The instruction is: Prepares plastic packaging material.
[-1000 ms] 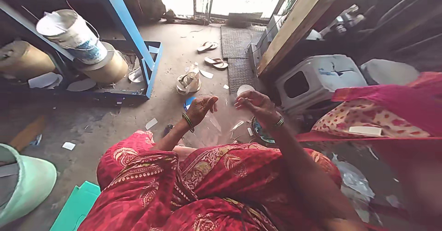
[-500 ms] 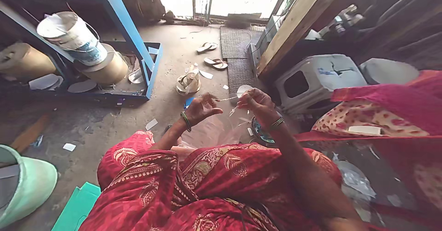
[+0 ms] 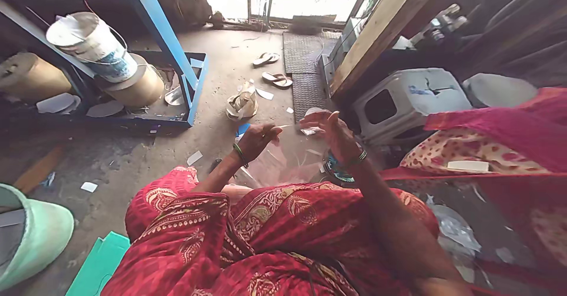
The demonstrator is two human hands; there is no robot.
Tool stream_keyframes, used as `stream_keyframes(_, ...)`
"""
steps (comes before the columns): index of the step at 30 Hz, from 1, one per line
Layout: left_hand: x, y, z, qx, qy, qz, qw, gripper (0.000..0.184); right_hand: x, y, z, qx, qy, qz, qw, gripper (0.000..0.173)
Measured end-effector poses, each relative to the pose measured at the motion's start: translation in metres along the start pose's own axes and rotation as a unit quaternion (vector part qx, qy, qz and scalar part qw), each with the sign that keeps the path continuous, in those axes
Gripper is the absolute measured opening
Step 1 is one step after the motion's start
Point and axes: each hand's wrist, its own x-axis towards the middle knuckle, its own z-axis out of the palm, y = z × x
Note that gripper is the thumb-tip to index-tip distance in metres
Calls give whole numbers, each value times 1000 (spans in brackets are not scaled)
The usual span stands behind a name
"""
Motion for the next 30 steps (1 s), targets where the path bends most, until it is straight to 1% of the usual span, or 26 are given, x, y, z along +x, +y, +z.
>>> stream_keyframes(1,-1,0,0,16,-15,3,1000,39,2,0,1,32,10,-2,999,90)
stream_keyframes(3,-4,-2,0,28,-42,20,999,44,4,-5,3,57,14,-12,998,97)
stream_keyframes(5,-6,-5,1,45,-66,29,996,49,4,-10,4,34,-18,-36,999,95)
stream_keyframes(7,-8,-7,1,70,-82,27,994,51,3,-17,8,-57,-92,-51,993,87)
stream_keyframes(9,-8,-7,1,98,-84,22,991,51,2,-19,24,-172,-141,-53,973,81)
stream_keyframes(10,-7,-6,1,114,-79,15,990,52,1,-14,35,-196,-134,-55,970,69)
stream_keyframes(11,-7,-4,0,136,-75,-3,988,53,0,-6,46,-202,-107,-59,972,52)
stream_keyframes(12,-7,-1,-1,162,-64,-23,985,53,-1,2,54,-193,-75,-48,977,34)
stream_keyframes(13,-8,2,-1,187,-44,-43,980,50,0,8,59,-178,-42,-15,983,22)
stream_keyframes(14,-8,5,-1,204,-18,-63,977,46,1,11,61,-168,-10,20,986,16)
stream_keyframes(15,-7,6,0,218,10,-76,973,44,3,14,60,-162,22,46,985,16)
stream_keyframes(17,-4,4,3,249,85,-51,964,36,6,22,54,-165,72,77,981,17)
stream_keyframes(18,-3,4,6,261,109,-36,959,33,7,27,52,-172,96,80,977,17)
stream_keyframes(19,-3,6,8,262,109,-36,958,32,9,31,50,-179,121,71,974,17)
stream_keyframes(20,-5,9,12,243,90,-46,965,34,10,32,51,-195,138,52,970,18)
stream_keyframes(21,-6,11,16,195,55,-75,976,40,10,31,53,-225,147,15,963,18)
stream_keyframes(22,-7,13,20,126,7,-127,984,47,9,30,55,-264,147,-35,952,17)
stream_keyframes(23,-7,17,22,46,-39,-194,979,51,8,29,59,-302,144,-83,939,17)
stream_keyframes(24,-6,21,23,-38,-63,-261,962,51,7,28,62,-338,139,-121,923,17)
stream_keyframes(26,-6,26,25,-174,-38,-348,921,52,3,30,69,-391,123,-165,897,17)
stream_keyframes(28,-5,33,25,-246,16,-381,891,48,0,34,74,-429,113,-208,872,17)
stream_keyframes(30,-4,33,26,-280,56,-392,875,40,0,41,76,-453,103,-239,853,17)
